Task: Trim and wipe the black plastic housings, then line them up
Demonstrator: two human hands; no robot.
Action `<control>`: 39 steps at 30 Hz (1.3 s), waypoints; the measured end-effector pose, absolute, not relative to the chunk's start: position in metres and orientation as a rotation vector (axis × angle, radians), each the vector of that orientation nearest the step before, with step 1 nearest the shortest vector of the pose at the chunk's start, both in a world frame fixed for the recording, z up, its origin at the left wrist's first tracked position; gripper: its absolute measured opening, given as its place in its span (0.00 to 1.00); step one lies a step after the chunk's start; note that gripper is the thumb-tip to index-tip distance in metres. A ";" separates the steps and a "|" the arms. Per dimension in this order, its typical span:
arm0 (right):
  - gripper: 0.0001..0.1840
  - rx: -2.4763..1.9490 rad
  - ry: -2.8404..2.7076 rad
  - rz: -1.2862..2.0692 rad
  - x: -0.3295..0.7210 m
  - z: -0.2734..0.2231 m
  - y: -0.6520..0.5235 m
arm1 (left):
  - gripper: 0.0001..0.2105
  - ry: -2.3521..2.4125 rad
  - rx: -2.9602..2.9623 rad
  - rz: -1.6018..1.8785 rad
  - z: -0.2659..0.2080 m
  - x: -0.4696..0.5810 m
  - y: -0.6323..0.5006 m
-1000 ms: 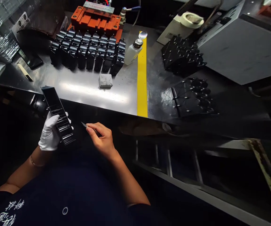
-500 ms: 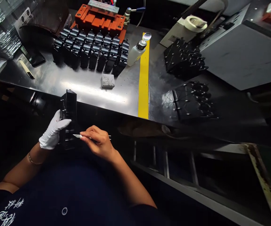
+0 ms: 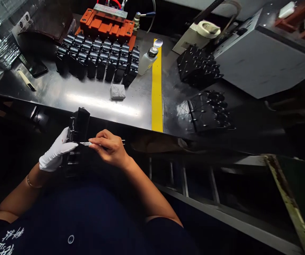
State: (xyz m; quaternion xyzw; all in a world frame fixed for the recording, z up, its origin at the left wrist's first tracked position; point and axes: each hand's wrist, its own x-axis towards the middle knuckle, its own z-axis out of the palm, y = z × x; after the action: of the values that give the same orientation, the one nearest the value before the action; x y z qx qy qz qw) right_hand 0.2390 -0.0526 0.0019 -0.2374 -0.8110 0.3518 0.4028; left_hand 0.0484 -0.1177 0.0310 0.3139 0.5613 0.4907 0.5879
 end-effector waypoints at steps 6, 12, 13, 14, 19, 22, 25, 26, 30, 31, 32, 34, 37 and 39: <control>0.06 -0.859 -1.893 0.657 0.249 -0.002 -0.014 | 0.34 1.133 0.881 0.875 0.025 0.049 -0.131; 0.06 -0.852 -2.043 0.734 0.273 0.019 -0.008 | 0.24 0.899 0.635 0.787 0.018 0.034 -0.132; 0.06 -0.792 -2.102 0.783 0.276 0.025 -0.011 | 0.22 0.862 0.579 0.772 0.017 0.031 -0.132; 0.06 -0.734 -2.165 0.831 0.278 0.031 -0.013 | 0.21 0.833 0.547 0.755 0.016 0.029 -0.132; 0.09 -0.614 -2.453 0.960 0.284 0.052 -0.010 | 0.23 0.803 0.555 0.687 0.015 0.024 -0.132; 0.10 -0.555 -2.579 1.016 0.284 0.060 -0.004 | 0.25 0.817 0.575 0.624 0.015 0.022 -0.131; 0.09 -0.509 -2.622 1.026 0.281 0.065 0.000 | 0.23 0.832 0.590 0.581 0.015 0.019 -0.130; 0.09 -0.502 -2.630 1.009 0.280 0.065 0.001 | 0.22 0.826 0.591 0.567 0.014 0.019 -0.131; 0.11 -0.506 -2.641 0.939 0.279 0.059 0.004 | 0.24 0.719 0.501 0.457 0.010 0.022 -0.136; 0.11 -0.504 -2.624 0.936 0.279 0.055 0.004 | 0.24 0.694 0.464 0.428 0.008 0.024 -0.137; 0.11 -0.493 -2.592 0.947 0.279 0.051 0.004 | 0.25 0.672 0.428 0.411 0.006 0.025 -0.139; 0.10 -0.479 -2.475 1.007 0.277 0.039 0.003 | 0.26 0.629 0.378 0.406 0.002 0.027 -0.141; 0.10 -0.594 -2.187 1.074 0.268 0.020 -0.006 | 0.27 0.604 0.358 0.475 0.001 0.033 -0.141; 0.12 -0.774 -1.992 1.027 0.261 0.011 -0.015 | 0.25 0.679 0.400 0.563 0.002 0.037 -0.140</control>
State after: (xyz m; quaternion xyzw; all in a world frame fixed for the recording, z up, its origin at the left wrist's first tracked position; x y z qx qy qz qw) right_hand 0.2606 -0.0152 0.0111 -0.3026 -0.7786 0.4014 0.3756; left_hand 0.0367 -0.1395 0.0015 0.1923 0.3264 0.2706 0.8850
